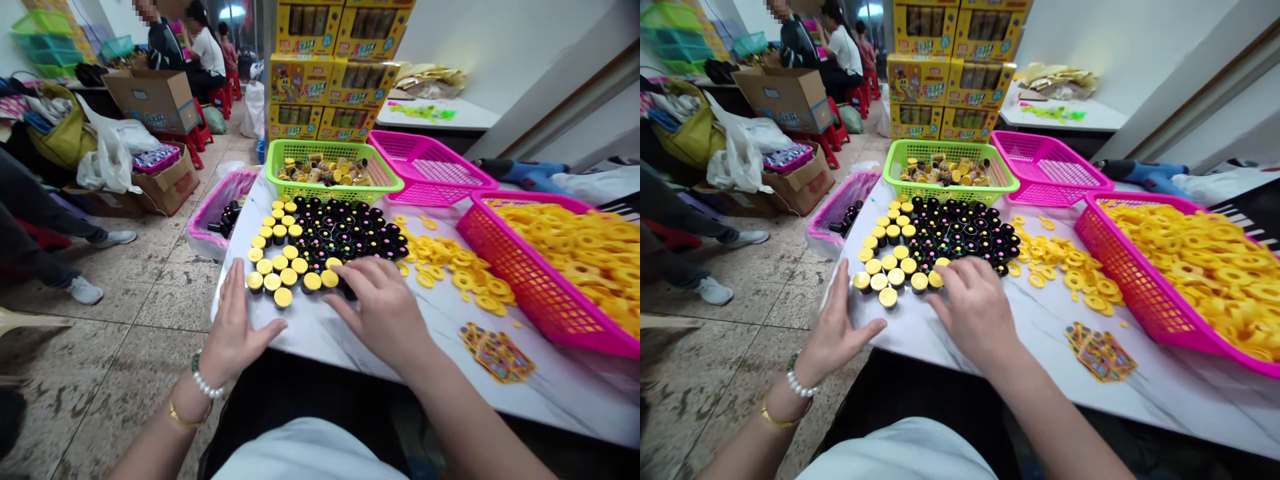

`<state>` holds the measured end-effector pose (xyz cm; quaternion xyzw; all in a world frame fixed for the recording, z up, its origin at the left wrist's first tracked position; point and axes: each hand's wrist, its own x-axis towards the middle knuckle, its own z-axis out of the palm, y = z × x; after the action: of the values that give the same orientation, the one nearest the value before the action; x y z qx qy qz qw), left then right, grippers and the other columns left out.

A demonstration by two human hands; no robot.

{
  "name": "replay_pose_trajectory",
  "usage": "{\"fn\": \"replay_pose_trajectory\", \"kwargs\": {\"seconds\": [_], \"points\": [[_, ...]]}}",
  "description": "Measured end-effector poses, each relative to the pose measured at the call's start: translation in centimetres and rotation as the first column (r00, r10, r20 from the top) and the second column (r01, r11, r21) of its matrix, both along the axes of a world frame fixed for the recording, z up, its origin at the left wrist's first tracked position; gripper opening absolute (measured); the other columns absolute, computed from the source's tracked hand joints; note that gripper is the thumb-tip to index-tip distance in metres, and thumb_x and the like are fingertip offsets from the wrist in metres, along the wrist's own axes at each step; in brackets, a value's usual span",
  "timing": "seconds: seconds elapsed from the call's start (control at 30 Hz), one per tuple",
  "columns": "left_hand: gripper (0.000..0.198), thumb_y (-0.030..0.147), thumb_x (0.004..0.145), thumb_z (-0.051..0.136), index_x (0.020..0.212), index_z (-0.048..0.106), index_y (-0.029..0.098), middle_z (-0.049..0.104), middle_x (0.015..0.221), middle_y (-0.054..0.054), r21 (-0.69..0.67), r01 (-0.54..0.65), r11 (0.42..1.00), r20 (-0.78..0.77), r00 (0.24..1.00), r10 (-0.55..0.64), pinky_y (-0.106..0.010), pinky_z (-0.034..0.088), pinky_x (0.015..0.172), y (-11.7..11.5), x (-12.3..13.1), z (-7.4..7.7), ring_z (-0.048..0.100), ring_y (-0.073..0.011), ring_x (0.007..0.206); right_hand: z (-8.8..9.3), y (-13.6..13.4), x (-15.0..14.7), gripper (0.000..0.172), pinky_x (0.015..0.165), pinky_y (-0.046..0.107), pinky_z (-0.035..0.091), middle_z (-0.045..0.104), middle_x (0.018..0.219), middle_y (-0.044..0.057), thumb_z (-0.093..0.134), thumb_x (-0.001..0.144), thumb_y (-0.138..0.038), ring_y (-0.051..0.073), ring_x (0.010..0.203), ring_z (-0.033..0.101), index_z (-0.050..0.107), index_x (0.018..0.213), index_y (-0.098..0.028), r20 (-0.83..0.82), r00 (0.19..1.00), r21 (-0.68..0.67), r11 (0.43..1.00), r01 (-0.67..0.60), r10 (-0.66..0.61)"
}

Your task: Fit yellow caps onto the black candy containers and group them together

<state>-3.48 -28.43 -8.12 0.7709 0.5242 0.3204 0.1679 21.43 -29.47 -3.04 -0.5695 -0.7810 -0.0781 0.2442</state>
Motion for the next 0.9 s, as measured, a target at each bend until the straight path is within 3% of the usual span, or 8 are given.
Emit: {"fn": "replay_pose_trajectory", "kwargs": {"seconds": [0.1, 0.2, 0.3, 0.43, 0.57, 0.7, 0.77, 0.9], "points": [[0.116, 0.061, 0.075, 0.07, 0.156, -0.006, 0.027, -0.002, 0.165, -0.015, 0.004, -0.003, 1.0, 0.019, 1.0, 0.003, -0.059, 0.019, 0.119, -0.2, 2.1, 0.4, 0.005, -0.0364, 0.151, -0.1, 2.2, 1.3, 0.034, 0.11, 0.063, 0.03, 0.067, 0.117, 0.014, 0.068, 0.082, -0.039, 0.039, 0.129, 0.046, 0.068, 0.11, -0.018, 0.16, 0.986, -0.024, 0.998, -0.05, 0.053], [0.091, 0.053, 0.081, 0.067, 0.155, 0.018, 0.032, -0.016, 0.164, -0.006, 0.008, -0.011, 1.0, 0.002, 1.0, 0.011, -0.058, 0.019, 0.12, 0.2, 3.2, 0.6, -0.001, -0.0367, 0.151, -0.6, 3.3, 1.2, 0.032, 0.114, 0.068, 0.018, 0.069, 0.114, 0.011, 0.071, 0.08, -0.035, 0.039, 0.133, 0.043, 0.068, 0.107, -0.019, 0.217, 0.97, -0.077, 0.993, -0.093, 0.108], [0.062, 0.037, 0.088, 0.061, 0.147, 0.041, 0.033, -0.02, 0.163, 0.002, 0.043, -0.003, 0.999, -0.008, 1.0, 0.004, -0.056, 0.017, 0.121, 0.5, 3.2, 0.6, -0.002, -0.0348, 0.151, -0.7, 3.3, 1.0, 0.024, 0.115, 0.068, 0.014, 0.07, 0.11, 0.008, 0.072, 0.078, -0.03, 0.039, 0.132, 0.044, 0.068, 0.099, -0.02, 0.206, 0.972, -0.087, 0.991, -0.101, 0.117], [0.054, 0.033, 0.089, 0.059, 0.141, 0.049, 0.029, -0.017, 0.164, 0.002, 0.06, 0.054, 0.997, 0.002, 0.999, -0.054, -0.057, 0.016, 0.121, 0.4, 2.4, 1.0, -0.002, -0.0349, 0.151, -0.3, 3.6, 1.3, 0.015, 0.113, 0.071, 0.013, 0.07, 0.109, 0.007, 0.069, 0.08, -0.029, 0.039, 0.134, 0.041, 0.068, 0.093, -0.022, 0.192, 0.971, -0.125, 0.985, -0.122, 0.145], [0.058, 0.048, 0.083, 0.064, 0.136, 0.056, 0.024, 0.005, 0.165, -0.005, 0.069, 0.072, 0.995, -0.001, 0.997, -0.072, -0.058, 0.013, 0.122, 1.0, 1.5, 1.8, 0.0, -0.036, 0.151, -0.2, 4.1, 1.7, 0.016, 0.113, 0.071, 0.011, 0.067, 0.102, 0.007, 0.071, 0.077, -0.031, 0.04, 0.133, 0.041, 0.067, 0.089, -0.021, 0.181, 0.968, -0.151, 0.977, -0.148, 0.175], [0.041, 0.048, 0.086, 0.061, 0.117, 0.069, 0.023, 0.049, 0.146, -0.011, 0.149, 0.024, 0.988, 0.006, 1.0, -0.025, -0.054, 0.023, 0.12, 3.0, 1.4, 3.4, 0.029, -0.0333, 0.145, -0.4, 4.4, 1.6, 0.013, 0.113, 0.069, 0.015, 0.062, 0.101, 0.009, 0.068, 0.079, -0.029, 0.032, 0.115, 0.055, 0.065, 0.088, -0.019, 0.166, 0.962, -0.139, 0.971, -0.193, 0.215], [0.034, 0.045, 0.087, 0.062, 0.11, 0.072, 0.023, 0.065, 0.125, -0.011, 0.202, 0.031, 0.979, 0.026, 0.999, -0.037, -0.051, 0.033, 0.117, 4.3, 1.6, 4.4, 0.046, -0.0302, 0.134, -0.4, 4.5, 1.4, 0.012, 0.113, 0.065, 0.022, 0.061, 0.102, 0.01, 0.066, 0.079, -0.025, 0.026, 0.101, 0.06, 0.063, 0.089, -0.018, 0.161, 0.956, -0.135, 0.965, -0.223, 0.243], [0.026, 0.037, 0.086, 0.065, 0.103, 0.073, 0.019, 0.07, 0.111, -0.011, 0.288, 0.05, 0.956, 0.118, 0.989, -0.087, -0.049, 0.044, 0.107, 6.6, 1.4, 5.7, 0.059, -0.0265, 0.116, -0.2, 4.3, 1.2, 0.014, 0.094, 0.048, 0.049, 0.058, 0.104, 0.014, 0.066, 0.077, -0.021, 0.026, 0.097, 0.059, 0.061, 0.09, -0.015, 0.123, 0.952, -0.127, 0.956, -0.264, 0.279]]}}
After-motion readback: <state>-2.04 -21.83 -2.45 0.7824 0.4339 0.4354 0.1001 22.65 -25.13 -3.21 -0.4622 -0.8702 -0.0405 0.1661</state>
